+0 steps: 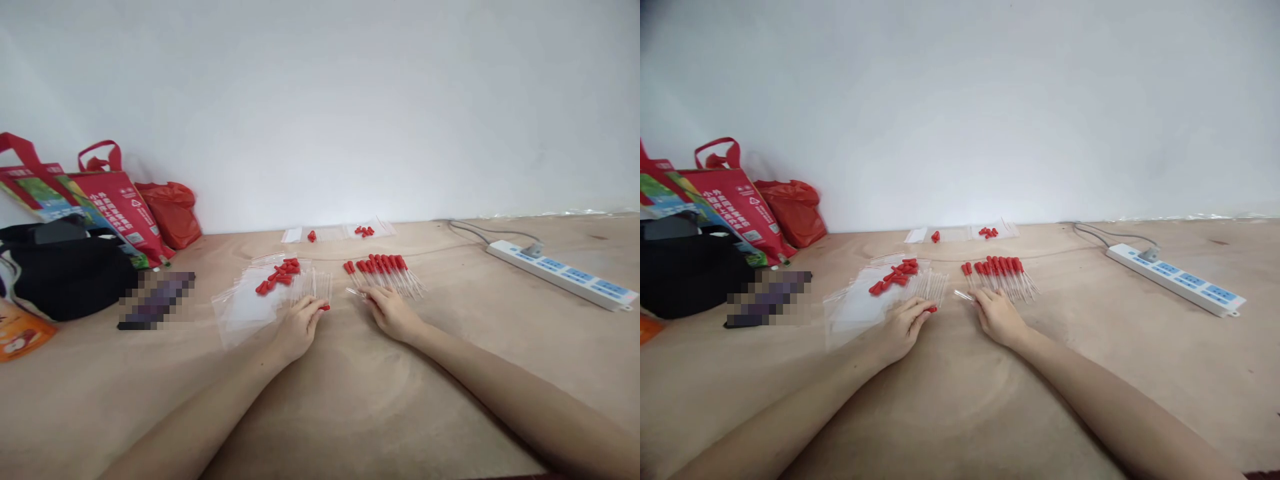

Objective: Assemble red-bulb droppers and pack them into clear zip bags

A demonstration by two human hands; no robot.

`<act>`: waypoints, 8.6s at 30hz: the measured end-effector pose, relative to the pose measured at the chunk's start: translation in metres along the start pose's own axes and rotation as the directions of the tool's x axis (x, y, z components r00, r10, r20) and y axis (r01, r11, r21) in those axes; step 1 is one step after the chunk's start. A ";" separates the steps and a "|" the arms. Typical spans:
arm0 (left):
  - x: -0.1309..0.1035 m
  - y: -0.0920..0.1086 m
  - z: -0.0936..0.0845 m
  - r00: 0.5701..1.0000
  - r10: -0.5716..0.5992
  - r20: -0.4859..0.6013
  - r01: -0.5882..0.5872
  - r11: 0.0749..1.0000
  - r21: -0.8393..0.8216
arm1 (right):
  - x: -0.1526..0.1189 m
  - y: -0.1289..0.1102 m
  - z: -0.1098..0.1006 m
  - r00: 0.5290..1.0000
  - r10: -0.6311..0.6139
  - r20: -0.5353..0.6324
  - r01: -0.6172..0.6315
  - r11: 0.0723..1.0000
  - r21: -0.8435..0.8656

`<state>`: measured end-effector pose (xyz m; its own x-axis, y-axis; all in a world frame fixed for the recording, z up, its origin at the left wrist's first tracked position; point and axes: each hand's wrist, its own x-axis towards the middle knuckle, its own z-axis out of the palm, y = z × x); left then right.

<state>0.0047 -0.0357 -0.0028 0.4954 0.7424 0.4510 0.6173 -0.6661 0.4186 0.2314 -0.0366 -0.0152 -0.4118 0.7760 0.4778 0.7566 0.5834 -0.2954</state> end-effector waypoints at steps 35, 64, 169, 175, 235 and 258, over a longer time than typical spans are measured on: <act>-0.002 0.009 0.001 0.998 0.041 0.043 -0.035 0.989 -0.141 | -0.002 -0.014 0.001 0.974 -0.204 0.101 0.189 0.972 0.138; 0.003 0.007 0.000 0.945 0.304 0.121 -0.311 0.950 0.040 | 0.005 -0.040 -0.007 0.968 -0.146 0.202 0.154 0.988 -0.029; -0.010 0.019 0.006 0.970 0.237 0.042 -0.238 0.971 0.012 | -0.007 -0.031 -0.003 0.975 -0.165 0.148 0.148 0.982 0.116; -0.011 0.018 0.006 0.964 0.263 0.044 -0.264 0.964 0.033 | -0.005 -0.034 0.000 0.974 -0.138 0.180 0.113 0.983 0.145; 0.009 -0.046 -0.034 0.942 -0.110 -0.318 0.265 0.825 0.499 | 0.100 -0.059 0.038 0.778 0.587 0.224 -0.521 0.802 -0.292; 0.003 -0.018 -0.007 0.996 -0.052 -0.069 0.060 0.992 0.112 | 0.020 0.004 0.007 0.983 0.132 -0.130 -0.116 0.986 0.120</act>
<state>-0.0092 -0.0226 -0.0033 0.4191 0.7695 0.4819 0.7104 -0.6084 0.3538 0.2228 -0.0169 -0.0127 -0.2390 0.8083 0.5380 0.7329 0.5136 -0.4462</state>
